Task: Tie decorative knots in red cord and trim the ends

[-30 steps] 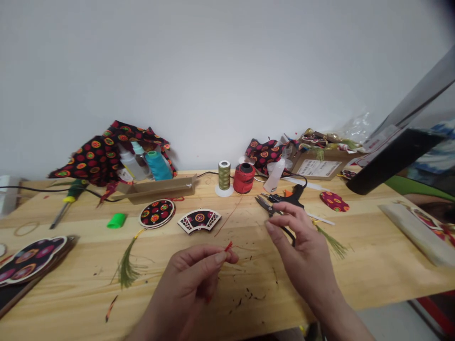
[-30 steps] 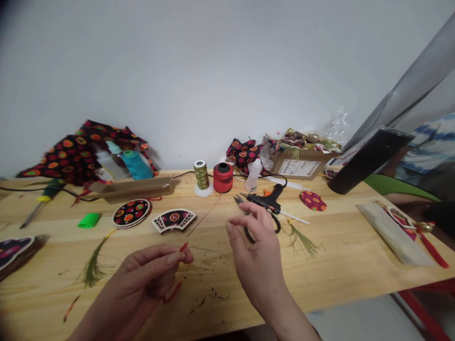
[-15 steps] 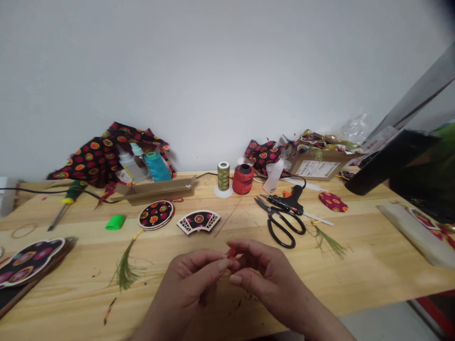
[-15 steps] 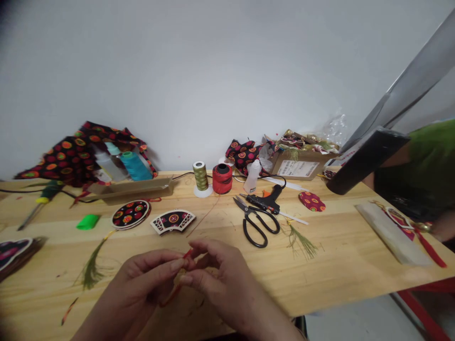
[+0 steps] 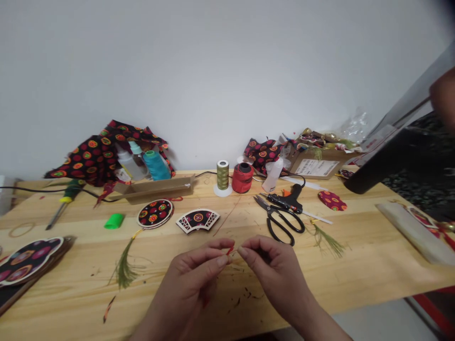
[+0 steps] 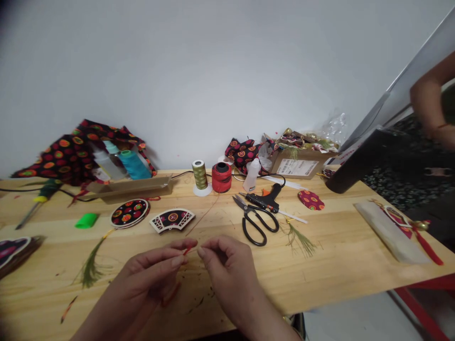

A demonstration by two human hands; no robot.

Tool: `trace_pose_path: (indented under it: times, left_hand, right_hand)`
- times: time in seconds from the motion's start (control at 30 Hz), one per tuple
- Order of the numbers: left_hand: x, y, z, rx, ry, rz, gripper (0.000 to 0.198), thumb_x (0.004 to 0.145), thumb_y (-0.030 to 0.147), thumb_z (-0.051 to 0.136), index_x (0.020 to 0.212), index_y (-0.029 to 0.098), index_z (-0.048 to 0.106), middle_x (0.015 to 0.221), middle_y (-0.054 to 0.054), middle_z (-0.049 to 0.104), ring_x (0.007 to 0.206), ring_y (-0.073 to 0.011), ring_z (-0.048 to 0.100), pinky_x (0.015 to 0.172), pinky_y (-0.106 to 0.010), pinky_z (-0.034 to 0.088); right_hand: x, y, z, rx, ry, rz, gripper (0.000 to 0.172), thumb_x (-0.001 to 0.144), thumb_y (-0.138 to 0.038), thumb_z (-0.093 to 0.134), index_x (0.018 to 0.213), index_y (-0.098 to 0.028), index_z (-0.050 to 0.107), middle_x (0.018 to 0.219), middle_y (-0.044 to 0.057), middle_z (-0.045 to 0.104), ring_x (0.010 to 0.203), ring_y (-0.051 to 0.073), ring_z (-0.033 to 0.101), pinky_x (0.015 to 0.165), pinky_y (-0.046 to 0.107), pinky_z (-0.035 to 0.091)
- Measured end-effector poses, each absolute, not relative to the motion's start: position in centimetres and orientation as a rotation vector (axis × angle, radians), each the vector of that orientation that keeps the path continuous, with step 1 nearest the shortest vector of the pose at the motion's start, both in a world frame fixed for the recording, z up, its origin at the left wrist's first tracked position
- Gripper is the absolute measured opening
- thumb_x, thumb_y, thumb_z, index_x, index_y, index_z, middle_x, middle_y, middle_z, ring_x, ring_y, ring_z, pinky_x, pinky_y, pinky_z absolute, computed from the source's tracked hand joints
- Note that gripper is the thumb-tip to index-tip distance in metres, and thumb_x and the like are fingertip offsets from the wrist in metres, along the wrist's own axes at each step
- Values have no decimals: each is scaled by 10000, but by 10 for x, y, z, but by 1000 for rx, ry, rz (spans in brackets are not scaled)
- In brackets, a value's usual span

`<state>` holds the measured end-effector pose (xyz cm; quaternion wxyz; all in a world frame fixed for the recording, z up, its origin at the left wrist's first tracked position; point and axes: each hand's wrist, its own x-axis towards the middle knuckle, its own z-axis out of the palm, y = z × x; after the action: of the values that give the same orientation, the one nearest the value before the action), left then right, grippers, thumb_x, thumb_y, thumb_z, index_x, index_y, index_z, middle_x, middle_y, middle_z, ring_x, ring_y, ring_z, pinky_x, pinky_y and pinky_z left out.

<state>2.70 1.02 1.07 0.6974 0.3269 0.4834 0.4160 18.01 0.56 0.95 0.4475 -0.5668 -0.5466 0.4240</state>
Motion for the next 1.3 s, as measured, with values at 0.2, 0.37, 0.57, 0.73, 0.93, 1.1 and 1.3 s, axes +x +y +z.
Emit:
trace_pose_path:
  times: [0.2, 0.37, 0.57, 0.73, 0.93, 1.1, 1.3]
  left_hand:
    - [29, 10, 14, 700, 1057, 896, 103, 673, 223, 697, 702, 135, 744, 1057, -68, 625, 395, 16, 300, 383, -192, 236]
    - [27, 9, 9, 649, 1034, 903, 114, 688, 209, 684, 738, 120, 736, 506, 31, 543, 377, -22, 254, 380, -189, 216]
    - [27, 9, 8, 612, 1050, 964, 129, 659, 228, 711, 716, 114, 727, 399, 68, 431, 381, -35, 268, 373, -180, 220]
    - [27, 8, 8, 625, 1092, 996, 126, 632, 227, 733, 697, 119, 729, 411, 56, 473, 369, -31, 285, 358, -169, 231]
    - [30, 8, 9, 679, 1143, 1006, 108, 634, 234, 727, 670, 132, 726, 619, -8, 630, 354, -18, 302, 342, -179, 263]
    - [32, 9, 14, 824, 1295, 990, 110, 593, 248, 740, 586, 139, 728, 852, -59, 674, 450, -50, 427, 377, -171, 301]
    - [32, 10, 19, 988, 1410, 868, 93, 620, 280, 710, 614, 194, 745, 891, -72, 712, 630, -166, 568, 427, -197, 369]
  right_hand:
    - [172, 2, 7, -1317, -1323, 1157, 126, 763, -214, 580, 719, -153, 682, 687, 30, 687, 645, 147, 609, 606, 231, 477]
    - [170, -2, 5, -1311, -1363, 1141, 119, 759, -187, 581, 706, -156, 683, 683, 31, 687, 646, 149, 609, 606, 233, 475]
    - [170, -2, 4, -1331, -1380, 1126, 114, 757, -175, 582, 701, -162, 680, 674, 22, 681, 638, 140, 606, 594, 217, 467]
    - [170, -3, 0, -1337, -1419, 1085, 103, 766, -180, 576, 742, -156, 674, 705, 33, 674, 665, 146, 608, 609, 225, 473]
    - [177, -5, 1, -1364, -1656, 779, 127, 802, -153, 533, 761, -172, 652, 696, 28, 628, 650, 140, 577, 605, 237, 445]
    - [182, -8, 3, -1309, -1963, 343, 201, 843, -129, 462, 801, -172, 654, 698, 53, 569, 643, 151, 527, 586, 253, 409]
    - [189, -5, 16, -1171, -2263, 158, 205, 835, -70, 423, 802, -146, 611, 741, 50, 551, 679, 161, 469, 583, 269, 375]
